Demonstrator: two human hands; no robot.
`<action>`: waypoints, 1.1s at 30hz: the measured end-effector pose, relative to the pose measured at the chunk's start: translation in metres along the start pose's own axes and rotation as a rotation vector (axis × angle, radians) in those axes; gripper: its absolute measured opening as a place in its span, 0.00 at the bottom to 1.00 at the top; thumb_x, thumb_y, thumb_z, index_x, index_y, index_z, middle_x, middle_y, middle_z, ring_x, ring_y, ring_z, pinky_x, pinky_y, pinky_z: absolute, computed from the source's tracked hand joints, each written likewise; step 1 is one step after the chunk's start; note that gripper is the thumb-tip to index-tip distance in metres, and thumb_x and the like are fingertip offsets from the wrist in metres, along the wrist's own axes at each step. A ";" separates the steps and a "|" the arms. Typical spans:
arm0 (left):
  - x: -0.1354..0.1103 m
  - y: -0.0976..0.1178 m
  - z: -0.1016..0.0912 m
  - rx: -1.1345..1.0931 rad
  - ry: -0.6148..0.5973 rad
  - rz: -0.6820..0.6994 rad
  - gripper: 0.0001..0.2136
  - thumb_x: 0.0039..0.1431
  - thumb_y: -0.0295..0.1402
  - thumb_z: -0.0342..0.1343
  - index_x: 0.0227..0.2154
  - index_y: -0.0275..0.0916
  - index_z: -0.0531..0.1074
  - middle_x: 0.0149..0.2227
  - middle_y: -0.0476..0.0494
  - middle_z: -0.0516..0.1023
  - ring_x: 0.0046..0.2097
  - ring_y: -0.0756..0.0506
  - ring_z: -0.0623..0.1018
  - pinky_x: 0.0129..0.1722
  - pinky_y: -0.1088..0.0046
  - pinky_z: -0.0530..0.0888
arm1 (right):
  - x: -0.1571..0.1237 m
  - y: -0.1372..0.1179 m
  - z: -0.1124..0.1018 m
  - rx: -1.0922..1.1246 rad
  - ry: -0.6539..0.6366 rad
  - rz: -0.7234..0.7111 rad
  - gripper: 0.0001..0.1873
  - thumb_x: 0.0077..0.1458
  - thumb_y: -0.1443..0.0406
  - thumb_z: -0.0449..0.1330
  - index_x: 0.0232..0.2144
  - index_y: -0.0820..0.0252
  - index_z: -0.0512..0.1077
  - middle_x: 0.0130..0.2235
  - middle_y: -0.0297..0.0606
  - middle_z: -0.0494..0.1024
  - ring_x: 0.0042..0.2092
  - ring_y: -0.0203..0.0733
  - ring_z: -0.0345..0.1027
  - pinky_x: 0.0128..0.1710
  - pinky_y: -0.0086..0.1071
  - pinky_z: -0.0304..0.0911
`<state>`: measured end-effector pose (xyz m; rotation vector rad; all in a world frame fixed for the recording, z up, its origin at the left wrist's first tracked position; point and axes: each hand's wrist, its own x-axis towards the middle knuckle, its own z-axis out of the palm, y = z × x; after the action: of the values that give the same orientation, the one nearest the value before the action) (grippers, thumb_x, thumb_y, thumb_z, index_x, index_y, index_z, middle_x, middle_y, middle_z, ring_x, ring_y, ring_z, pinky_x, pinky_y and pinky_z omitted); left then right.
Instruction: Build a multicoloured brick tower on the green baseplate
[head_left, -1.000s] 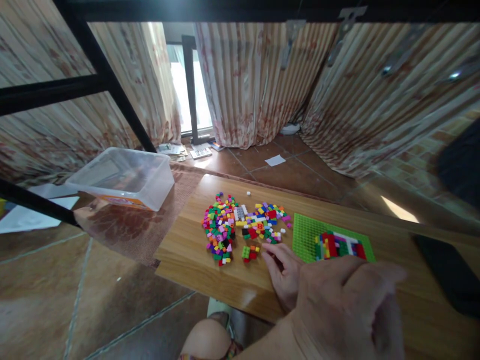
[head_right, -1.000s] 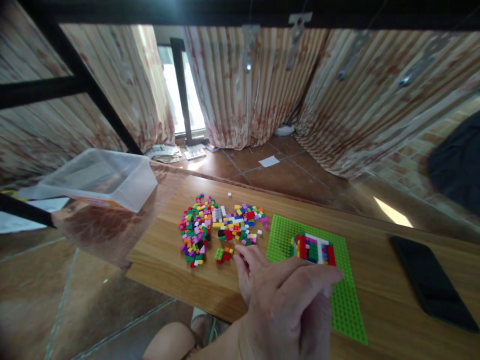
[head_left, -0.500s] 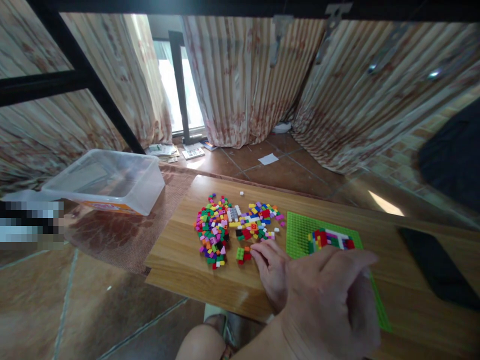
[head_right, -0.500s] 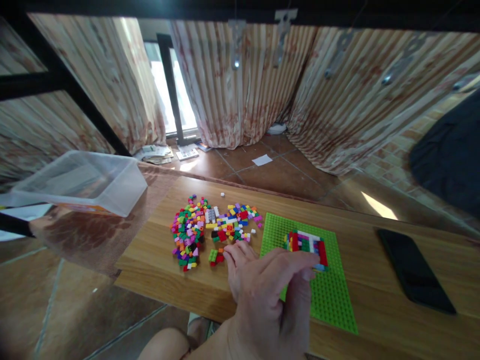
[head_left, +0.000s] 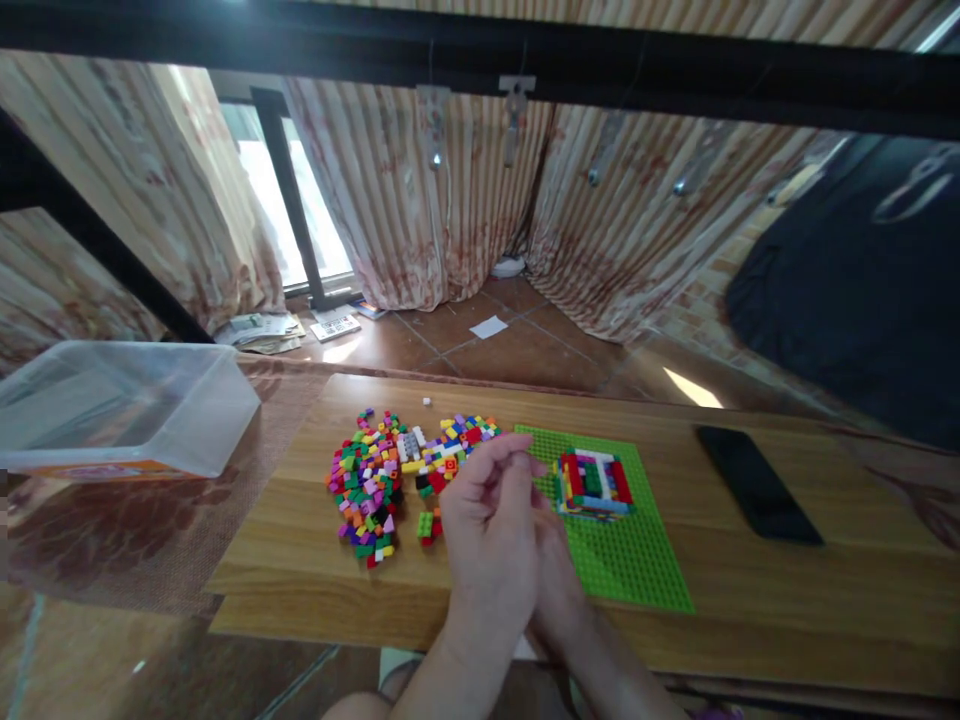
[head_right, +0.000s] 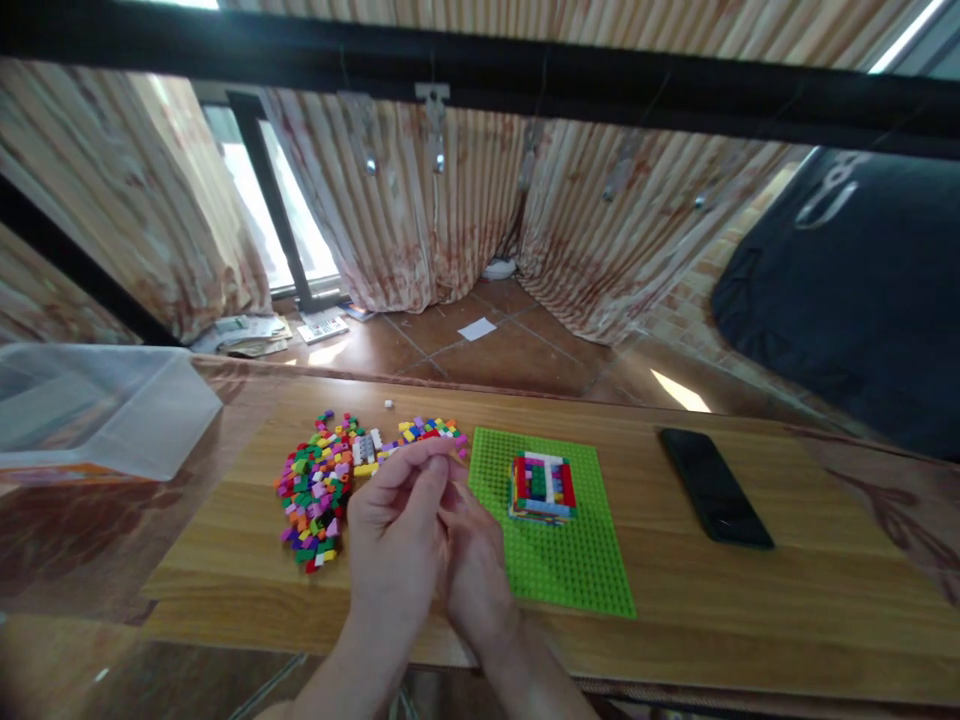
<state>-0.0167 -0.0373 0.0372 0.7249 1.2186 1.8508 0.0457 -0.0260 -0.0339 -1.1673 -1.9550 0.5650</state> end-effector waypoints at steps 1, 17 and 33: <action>0.001 0.000 -0.001 -0.018 0.002 -0.018 0.05 0.55 0.27 0.56 0.32 0.36 0.77 0.26 0.49 0.78 0.30 0.52 0.77 0.30 0.80 0.73 | 0.000 -0.001 -0.006 0.025 -0.011 -0.017 0.16 0.62 0.64 0.49 0.40 0.55 0.77 0.37 0.39 0.79 0.39 0.42 0.74 0.38 0.30 0.70; -0.002 -0.025 0.009 0.194 -0.043 -0.491 0.13 0.48 0.26 0.57 0.39 0.35 0.76 0.30 0.47 0.76 0.26 0.51 0.72 0.25 0.78 0.67 | 0.009 0.049 -0.090 -0.058 0.280 0.087 0.09 0.60 0.60 0.58 0.35 0.55 0.78 0.38 0.38 0.75 0.40 0.42 0.70 0.40 0.37 0.67; -0.023 -0.057 0.015 0.556 -0.397 -0.326 0.21 0.56 0.29 0.49 0.53 0.39 0.71 0.47 0.39 0.77 0.46 0.42 0.75 0.48 0.65 0.69 | 0.006 0.065 -0.087 -0.108 0.157 0.088 0.11 0.60 0.59 0.58 0.33 0.56 0.79 0.41 0.41 0.73 0.45 0.46 0.68 0.47 0.43 0.65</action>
<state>0.0247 -0.0371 -0.0104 1.0590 1.4852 1.0395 0.1481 0.0093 -0.0245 -1.3290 -1.8263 0.4039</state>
